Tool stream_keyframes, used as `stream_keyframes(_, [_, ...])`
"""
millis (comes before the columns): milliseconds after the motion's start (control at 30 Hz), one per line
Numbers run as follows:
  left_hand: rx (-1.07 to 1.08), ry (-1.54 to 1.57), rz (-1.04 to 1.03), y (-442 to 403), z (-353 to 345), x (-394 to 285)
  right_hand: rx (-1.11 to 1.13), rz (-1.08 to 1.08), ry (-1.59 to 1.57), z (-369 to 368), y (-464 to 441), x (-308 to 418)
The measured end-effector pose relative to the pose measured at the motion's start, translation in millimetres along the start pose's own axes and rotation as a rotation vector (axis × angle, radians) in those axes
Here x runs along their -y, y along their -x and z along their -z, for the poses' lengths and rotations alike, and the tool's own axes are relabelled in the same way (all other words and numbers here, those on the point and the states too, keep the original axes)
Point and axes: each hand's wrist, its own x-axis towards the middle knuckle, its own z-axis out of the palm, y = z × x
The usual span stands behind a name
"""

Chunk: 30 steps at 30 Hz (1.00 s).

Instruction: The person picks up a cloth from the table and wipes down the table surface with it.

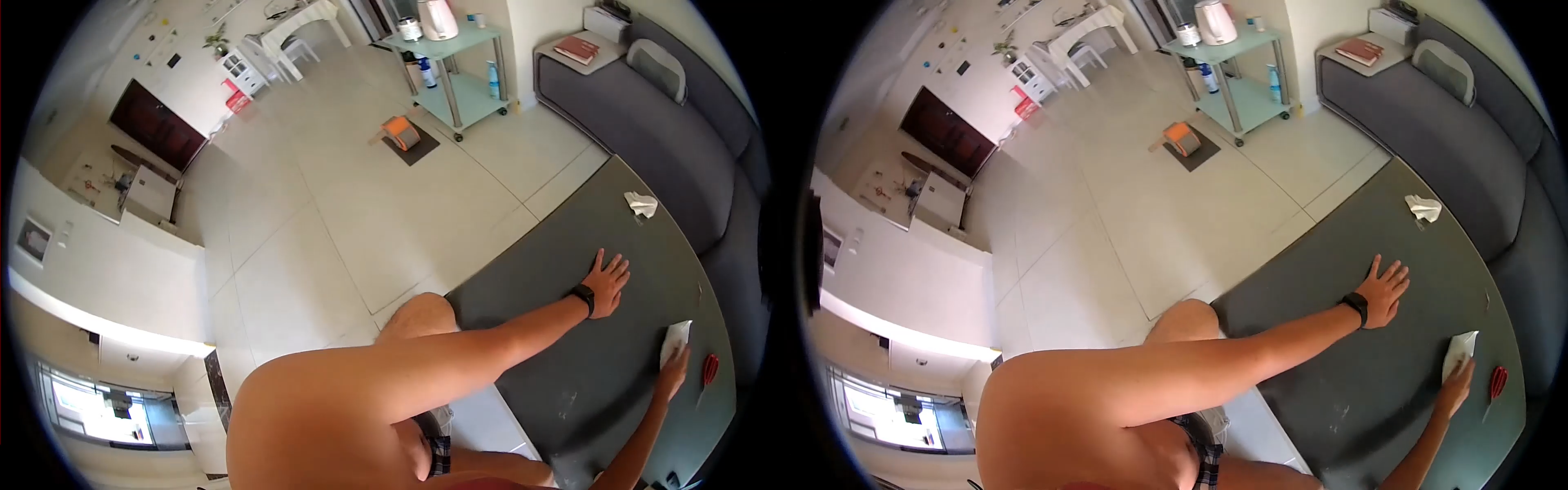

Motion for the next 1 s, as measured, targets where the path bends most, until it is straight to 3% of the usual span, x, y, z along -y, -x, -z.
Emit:
stream_keyframes(100, [0.052, -0.007, 0.002, 0, 15, -9, -0.072, -0.033, 0.018, -2, -18, 35])
stream_keyframes(167, [0.050, -0.018, 0.001, 0, 21, -10, -0.024, 0.104, 0.055, -31, -17, 55])
stream_keyframes(200, [0.046, -0.023, 0.000, 0, 22, -11, -0.047, 0.227, 0.120, -41, -5, 70])
stream_keyframes(267, [0.037, -0.018, -0.002, -3, 8, -9, 0.077, 0.201, 0.051, -42, 34, 124])
stream_keyframes(433, [0.021, 0.016, -0.018, -1, 4, -7, 0.238, 0.546, -0.028, -11, 135, 207])
stream_keyframes(567, [-0.019, -0.002, -0.015, -1, -6, -4, 0.434, 0.861, -0.191, 9, 179, 229])
stream_keyframes(633, [-0.081, -0.023, -0.023, -3, -14, -2, 0.546, 0.930, -0.241, 19, 189, 241])
stream_keyframes(767, [-0.097, 0.012, -0.022, -3, -8, -3, 0.560, 1.038, -0.165, 26, 162, 229])
stream_keyframes(900, [-0.107, -0.054, -0.034, -6, 2, -8, 0.359, 0.785, 0.012, -3, 106, 151])
stream_keyframes(1000, [-0.109, -0.063, -0.054, -4, 22, -9, 0.022, 0.510, -0.042, -4, 47, 78])
